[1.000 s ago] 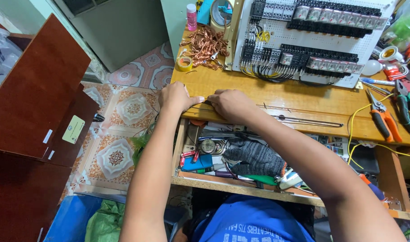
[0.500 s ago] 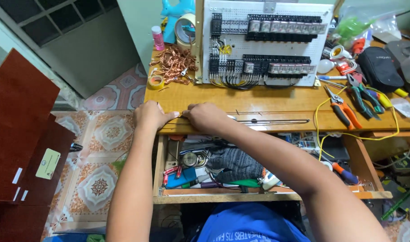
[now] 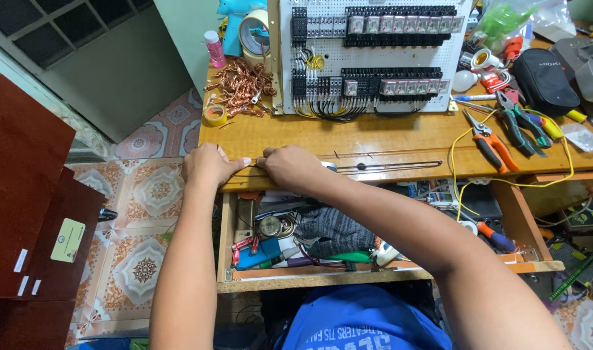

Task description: Stripping and cutting electrical wires to prepare them for a relay board assembly

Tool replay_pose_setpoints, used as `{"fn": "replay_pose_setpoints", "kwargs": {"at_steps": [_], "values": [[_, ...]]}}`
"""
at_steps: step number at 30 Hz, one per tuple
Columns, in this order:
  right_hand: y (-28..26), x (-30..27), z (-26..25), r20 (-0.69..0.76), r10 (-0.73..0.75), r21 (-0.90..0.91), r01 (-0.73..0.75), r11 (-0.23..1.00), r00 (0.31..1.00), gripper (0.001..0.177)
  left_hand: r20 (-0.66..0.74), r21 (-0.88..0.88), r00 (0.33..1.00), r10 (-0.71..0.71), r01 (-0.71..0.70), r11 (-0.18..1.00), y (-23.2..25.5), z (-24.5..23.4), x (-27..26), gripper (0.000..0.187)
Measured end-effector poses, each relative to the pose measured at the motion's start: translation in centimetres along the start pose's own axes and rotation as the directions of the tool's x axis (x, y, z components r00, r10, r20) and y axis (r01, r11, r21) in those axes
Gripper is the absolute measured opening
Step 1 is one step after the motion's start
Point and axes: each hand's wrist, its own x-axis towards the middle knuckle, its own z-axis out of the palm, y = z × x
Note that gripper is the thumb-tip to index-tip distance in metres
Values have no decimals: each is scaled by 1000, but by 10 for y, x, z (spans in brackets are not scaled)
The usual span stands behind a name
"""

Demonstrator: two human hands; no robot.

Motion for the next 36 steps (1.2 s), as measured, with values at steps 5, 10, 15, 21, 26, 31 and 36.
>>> {"fn": "replay_pose_setpoints", "kwargs": {"at_steps": [5, 10, 15, 21, 26, 31, 36], "values": [[-1, 1, -7, 22, 2, 17, -2, 1000, 1000, 24, -2, 10, 1000, 8, -8, 1000, 1, -2, -1, 39], [-2, -1, -8, 32, -1, 20, 0, 1000, 1000, 26, 4, 31, 1000, 17, -17, 999, -3, 2, 3, 40], [-3, 0, -13, 58, -3, -12, 4, 1000, 998, 27, -1, 15, 1000, 26, -26, 1000, 0, -1, 0, 40], [-3, -1, -17, 64, 0, -4, 0, 1000, 998, 29, -18, -22, 999, 34, -35, 999, -5, 7, 7, 39], [-2, -5, -20, 62, -5, 3, 5, 1000, 998, 24, -26, -14, 999, 20, -20, 1000, -2, 1, 0, 38], [-1, -9, -24, 44, -16, -7, 16, 1000, 999, 22, -26, -16, 1000, 17, -17, 1000, -5, 6, 5, 39], [6, -10, -12, 55, -19, -21, 20, 1000, 998, 21, -18, -1, 999, 35, -35, 999, -3, 1, -5, 45]]}}
